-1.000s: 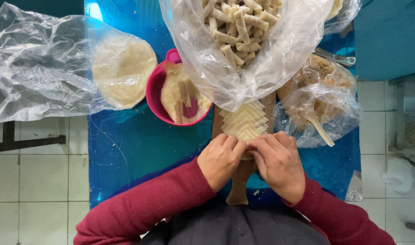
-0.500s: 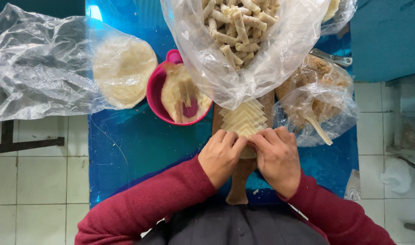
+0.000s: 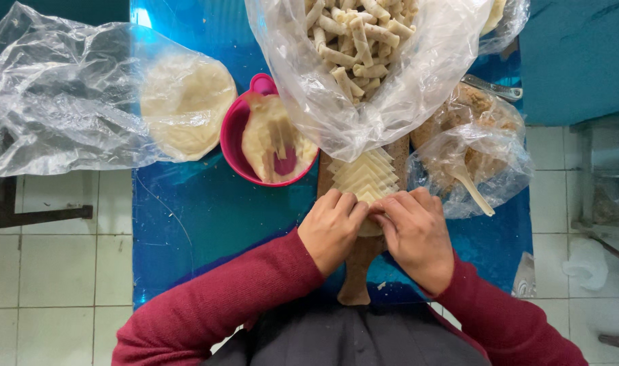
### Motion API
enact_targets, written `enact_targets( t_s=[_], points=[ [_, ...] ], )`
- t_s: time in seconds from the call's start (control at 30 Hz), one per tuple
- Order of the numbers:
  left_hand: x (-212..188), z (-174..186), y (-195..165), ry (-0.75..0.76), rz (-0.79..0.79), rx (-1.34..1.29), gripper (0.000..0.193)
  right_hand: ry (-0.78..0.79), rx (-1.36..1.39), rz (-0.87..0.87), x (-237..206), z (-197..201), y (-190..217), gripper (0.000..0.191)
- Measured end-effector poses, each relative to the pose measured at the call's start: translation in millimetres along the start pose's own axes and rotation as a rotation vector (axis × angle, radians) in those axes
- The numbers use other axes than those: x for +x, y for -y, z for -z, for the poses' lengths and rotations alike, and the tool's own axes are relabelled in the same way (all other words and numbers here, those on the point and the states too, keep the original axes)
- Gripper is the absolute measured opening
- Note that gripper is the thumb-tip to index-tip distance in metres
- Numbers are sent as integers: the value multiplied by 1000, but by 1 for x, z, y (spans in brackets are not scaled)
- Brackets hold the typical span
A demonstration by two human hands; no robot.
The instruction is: The person spoons filling from a plastic bag onto square dough wrappers and folds each wrapper over the filling into a triangular parcel by hand, pressing the edges closed and stacking the finished parcels on a small wooden board.
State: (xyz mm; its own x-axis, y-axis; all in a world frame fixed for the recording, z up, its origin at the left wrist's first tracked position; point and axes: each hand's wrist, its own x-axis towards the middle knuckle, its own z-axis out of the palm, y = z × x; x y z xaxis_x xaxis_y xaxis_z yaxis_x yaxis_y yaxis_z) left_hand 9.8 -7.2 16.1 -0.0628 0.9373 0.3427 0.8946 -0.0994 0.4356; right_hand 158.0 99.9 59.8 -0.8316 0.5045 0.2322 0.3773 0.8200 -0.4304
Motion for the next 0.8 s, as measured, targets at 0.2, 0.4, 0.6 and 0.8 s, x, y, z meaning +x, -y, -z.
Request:
enact_targets(
  t_s=[0.2, 0.4, 0.6, 0.8],
  points=[
    [-2, -1, 1, -16, 22, -59, 25, -43, -108, 28, 1, -2, 4, 13],
    [-1, -1, 3, -25, 23, -23, 28, -93, -150, 42, -5, -7, 2, 20],
    [3, 1, 2, -77, 69, -17, 30, -101, -312, 117, -15, -10, 6, 35],
    [7, 7, 3, -20, 123, -21, 35, -77, -261, 59, -7, -9, 1, 41]
  ],
)
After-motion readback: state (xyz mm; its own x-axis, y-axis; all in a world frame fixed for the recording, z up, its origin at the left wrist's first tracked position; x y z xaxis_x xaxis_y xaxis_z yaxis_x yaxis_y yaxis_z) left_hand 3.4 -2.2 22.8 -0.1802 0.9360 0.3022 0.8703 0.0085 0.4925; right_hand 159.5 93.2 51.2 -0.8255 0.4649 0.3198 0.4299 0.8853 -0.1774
